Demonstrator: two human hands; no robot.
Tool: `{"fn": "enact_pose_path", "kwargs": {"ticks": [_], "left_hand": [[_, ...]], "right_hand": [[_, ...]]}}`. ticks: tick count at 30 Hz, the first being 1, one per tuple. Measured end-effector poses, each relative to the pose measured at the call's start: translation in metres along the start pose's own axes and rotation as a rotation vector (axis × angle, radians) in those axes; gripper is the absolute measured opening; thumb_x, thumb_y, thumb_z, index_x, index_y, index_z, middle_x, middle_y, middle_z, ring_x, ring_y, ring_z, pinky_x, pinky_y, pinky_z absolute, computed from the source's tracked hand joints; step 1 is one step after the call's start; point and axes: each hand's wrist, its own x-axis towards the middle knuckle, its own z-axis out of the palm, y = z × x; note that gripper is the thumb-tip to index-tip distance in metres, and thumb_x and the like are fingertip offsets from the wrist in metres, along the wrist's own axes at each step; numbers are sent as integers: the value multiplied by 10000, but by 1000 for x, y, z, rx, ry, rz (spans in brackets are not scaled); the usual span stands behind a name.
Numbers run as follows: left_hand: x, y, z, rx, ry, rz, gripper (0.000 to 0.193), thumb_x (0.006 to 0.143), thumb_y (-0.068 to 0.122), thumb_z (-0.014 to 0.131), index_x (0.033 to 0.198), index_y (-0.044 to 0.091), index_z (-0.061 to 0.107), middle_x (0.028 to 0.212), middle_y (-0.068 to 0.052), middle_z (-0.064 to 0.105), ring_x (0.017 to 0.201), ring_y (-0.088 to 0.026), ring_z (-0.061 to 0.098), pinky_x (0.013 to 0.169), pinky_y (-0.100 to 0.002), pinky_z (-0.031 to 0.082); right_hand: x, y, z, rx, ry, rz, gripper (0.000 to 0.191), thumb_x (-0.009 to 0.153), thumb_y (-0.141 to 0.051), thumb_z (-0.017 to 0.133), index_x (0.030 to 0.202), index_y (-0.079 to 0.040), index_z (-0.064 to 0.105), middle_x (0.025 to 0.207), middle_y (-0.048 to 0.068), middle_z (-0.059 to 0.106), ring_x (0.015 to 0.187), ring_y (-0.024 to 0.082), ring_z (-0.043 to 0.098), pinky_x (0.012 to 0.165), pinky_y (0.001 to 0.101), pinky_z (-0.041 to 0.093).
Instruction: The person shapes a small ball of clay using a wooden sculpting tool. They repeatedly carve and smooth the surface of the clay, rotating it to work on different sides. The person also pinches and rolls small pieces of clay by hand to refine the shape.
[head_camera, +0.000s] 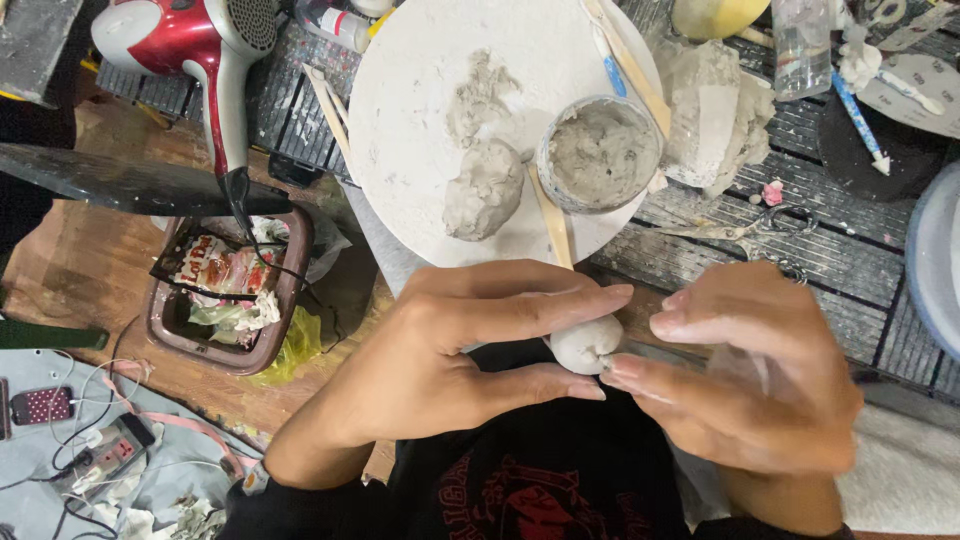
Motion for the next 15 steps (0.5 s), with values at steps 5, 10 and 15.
{"fn": "enact_pose_path", "kwargs": {"ticks": [5, 10, 15], "left_hand": [[-2, 2, 3, 8, 17, -11, 500, 921, 152, 870, 1372, 140, 655, 1276, -75, 743, 1164, -200, 774, 1001, -305, 639], [-5, 4, 6, -10, 48, -19, 517, 925, 160, 862, 1391, 116, 642, 1332, -109, 713, 1225, -214, 746, 1047, -321, 625], [-4, 1, 5, -94, 35, -62, 463, 966, 148, 822, 1391, 80, 650, 1306, -121, 726, 1206, -204, 740, 1058, -322, 609]], "right_hand": [[-10, 3, -11, -247, -109, -197, 282, 825, -229, 926, 1035, -209, 738, 1089, 27, 551, 944, 234, 628, 796, 408, 561], [-13, 12, -15, -328, -175, -348, 294, 854, -299, 906, 1089, -198, 760, 1129, 38, 573, 944, 270, 635, 787, 444, 532], [-13, 18, -2, -83, -95, -232, 345, 816, -328, 877, 1085, -150, 755, 1141, 61, 591, 977, 260, 640, 802, 422, 544]]}}
